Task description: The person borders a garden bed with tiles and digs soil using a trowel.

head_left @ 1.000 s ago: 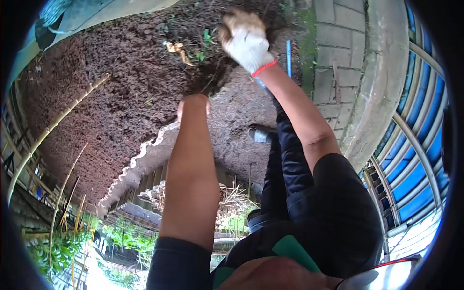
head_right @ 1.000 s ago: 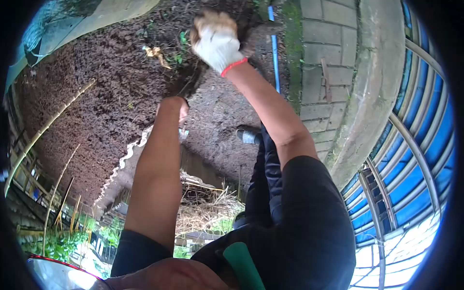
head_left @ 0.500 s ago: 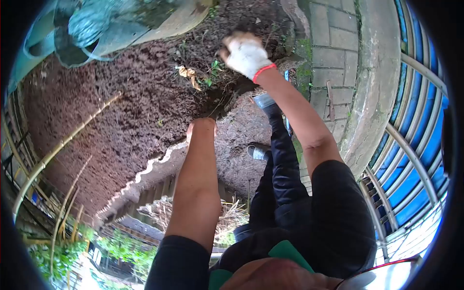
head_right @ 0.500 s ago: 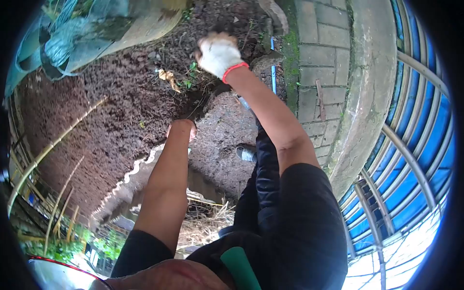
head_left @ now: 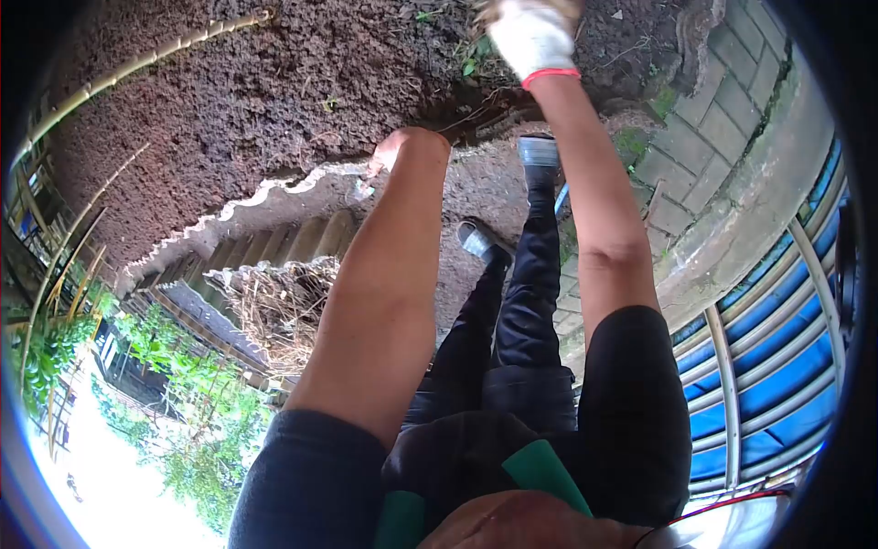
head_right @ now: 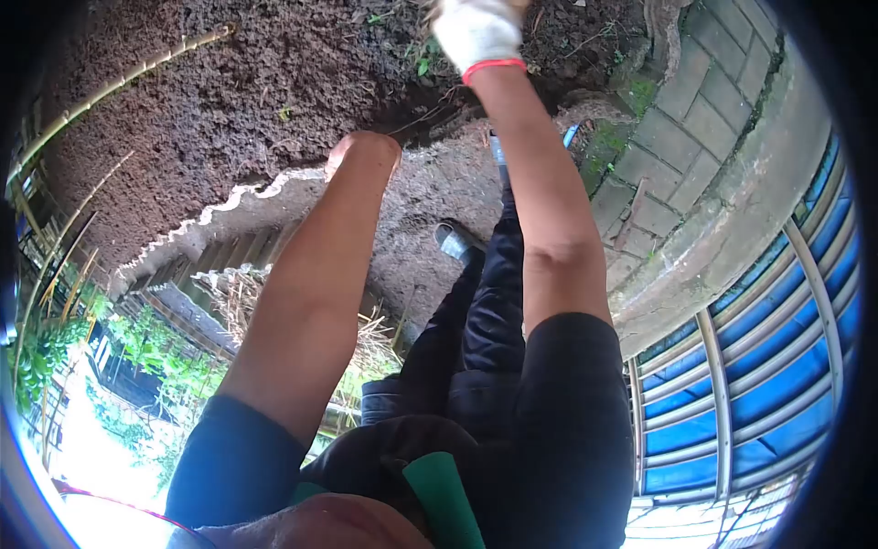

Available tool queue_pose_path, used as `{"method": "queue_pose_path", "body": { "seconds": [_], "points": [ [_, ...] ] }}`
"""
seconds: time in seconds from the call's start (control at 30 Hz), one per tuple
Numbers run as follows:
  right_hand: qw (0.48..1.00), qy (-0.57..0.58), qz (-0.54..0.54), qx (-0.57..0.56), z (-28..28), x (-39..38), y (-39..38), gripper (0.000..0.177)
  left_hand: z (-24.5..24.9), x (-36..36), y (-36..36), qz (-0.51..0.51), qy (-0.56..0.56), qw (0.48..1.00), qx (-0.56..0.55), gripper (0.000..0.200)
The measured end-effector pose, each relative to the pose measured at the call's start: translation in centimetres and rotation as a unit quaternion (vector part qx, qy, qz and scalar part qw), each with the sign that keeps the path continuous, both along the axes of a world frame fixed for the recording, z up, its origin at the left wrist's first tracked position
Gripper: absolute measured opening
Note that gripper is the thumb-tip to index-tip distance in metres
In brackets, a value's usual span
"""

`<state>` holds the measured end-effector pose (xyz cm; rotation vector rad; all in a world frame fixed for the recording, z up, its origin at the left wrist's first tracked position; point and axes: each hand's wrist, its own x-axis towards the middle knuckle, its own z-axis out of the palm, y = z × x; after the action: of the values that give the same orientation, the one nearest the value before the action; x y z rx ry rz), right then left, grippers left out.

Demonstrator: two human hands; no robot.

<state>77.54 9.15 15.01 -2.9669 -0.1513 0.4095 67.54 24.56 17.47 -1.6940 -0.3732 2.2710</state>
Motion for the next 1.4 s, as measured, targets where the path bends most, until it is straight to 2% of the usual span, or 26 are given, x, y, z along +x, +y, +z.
{"method": "queue_pose_path", "body": {
  "seconds": [0.1, 0.13, 0.17, 0.23, 0.33, 0.37, 0.43, 0.47, 0.6, 0.63, 0.7, 0.77, 0.83, 0.87, 0.97, 1.0, 1.03, 1.1, 1.17, 1.23, 1.3, 1.33, 1.37, 1.4],
  "points": [
    [0.964, -0.206, -0.166, -0.032, 1.5, -2.1, -0.7, 0.041, -0.8, -0.4, 0.3, 0.022, 0.014, 0.999, 0.042, 0.043],
    [0.983, 0.039, -0.162, -0.078, 2.8, -2.7, -1.0, 0.057, -0.4, -0.2, 0.4, 0.054, 0.013, 0.998, 0.019, 0.044],
    [0.995, -0.029, -0.087, -0.036, 0.5, -4.8, -2.0, 0.057, -0.1, 0.1, 0.2, 0.049, 0.011, 0.999, 0.012, 0.045],
    [0.985, -0.164, 0.053, 0.03, -2.0, -7.9, -3.9, 0.051, 1.0, -0.1, -0.2, 0.044, -0.09, 0.994, 0.031, 0.045],
    [0.978, -0.158, -0.042, 0.13, 0.0, -7.8, -7.4, 0.048, 1.8, 0.2, -0.5, -0.023, -0.04, 0.999, -0.017, 0.045],
    [0.951, -0.279, -0.023, 0.134, 0.6, -7.4, -8.7, 0.038, 1.8, 0.0, -0.5, -0.013, -0.044, 0.999, -0.012, 0.045],
    [0.958, -0.286, 0.001, 0.009, -1.3, -9.2, -10.9, 0.037, 1.1, -0.3, -0.2, 0.004, -0.045, 0.999, 0.001, 0.045],
    [0.969, -0.245, 0.036, 0.009, 0.4, -9.2, -10.4, 0.037, 0.9, -0.5, -0.2, 0.0, -0.037, 0.999, 0.006, 0.043],
    [0.953, -0.289, 0.083, 0.04, 1.8, -10.2, -9.3, 0.044, -0.5, -1.0, -0.1, -0.025, -0.044, 0.999, 0.005, 0.043],
    [0.965, -0.245, 0.083, 0.028, 2.4, -10.2, -9.2, 0.046, -0.9, -1.2, 0.0, -0.031, -0.047, 0.998, 0.006, 0.043],
    [0.97, -0.242, 0.006, -0.03, 3.4, -10.1, -8.1, 0.046, -1.2, -1.5, 0.1, -0.04, -0.057, 0.998, 0.002, 0.043],
    [0.982, -0.185, 0.021, -0.043, 2.1, -10.3, -8.8, 0.05, -1.4, -1.2, 0.1, -0.044, -0.067, 0.997, -0.005, 0.044],
    [0.985, -0.168, 0.043, 0.022, 0.3, -10.5, -9.6, 0.049, -1.4, -1.2, 0.3, -0.046, -0.069, 0.997, -0.009, 0.044],
    [0.999, 0.031, 0.001, 0.01, 4.5, -9.1, -8.2, 0.047, -1.5, -1.3, 0.5, -0.046, -0.07, 0.996, -0.011, 0.044],
    [0.98, -0.19, 0.064, 0.012, 2.1, -10.2, -9.3, 0.05, -1.7, -1.2, 0.7, -0.046, -0.072, 0.996, -0.015, 0.044],
    [0.991, -0.131, 0.034, -0.001, 3.8, -9.6, -8.6, 0.052, -1.9, -1.2, 0.8, -0.045, -0.076, 0.996, -0.015, 0.044],
    [0.97, -0.24, 0.036, -0.007, 1.2, -9.3, -9.2, 0.041, -1.9, -1.2, 0.9, -0.044, -0.081, 0.996, -0.019, 0.044],
    [0.986, -0.16, 0.033, -0.031, 2.1, -9.5, -9.2, 0.041, -1.7, -2.0, 1.3, -0.043, -0.094, 0.994, -0.026, 0.044],
    [0.998, 0.058, 0.005, 0.016, 4.0, -8.7, -8.9, 0.042, -2.0, -2.9, 1.8, -0.039, -0.103, 0.994, -0.03, 0.044],
    [0.996, 0.04, -0.006, 0.076, 4.0, -8.6, -9.4, 0.039, -2.3, -3.4, 2.3, -0.039, -0.103, 0.994, -0.027, 0.044],
    [0.977, -0.125, -0.042, 0.169, -1.8, -8.7, -10.2, 0.038, -2.5, -3.5, 2.3, -0.038, -0.098, 0.994, -0.015, 0.045],
    [0.957, -0.137, -0.073, 0.246, -0.7, -6.7, -11.2, 0.035, -2.6, -3.4, 2.1, -0.037, -0.092, 0.995, -0.005, 0.045],
    [0.944, -0.208, -0.08, 0.243, 5.7, -3.3, -12.0, 0.027, -2.7, -3.7, 2.4, -0.031, -0.083, 0.996, 0.005, 0.045],
    [0.909, -0.34, -0.054, 0.236, 6.4, 0.7, -13.7, 0.025, -2.7, -4.1, 2.6, -0.027, -0.076, 0.997, 0.016, 0.045]
  ]
}}
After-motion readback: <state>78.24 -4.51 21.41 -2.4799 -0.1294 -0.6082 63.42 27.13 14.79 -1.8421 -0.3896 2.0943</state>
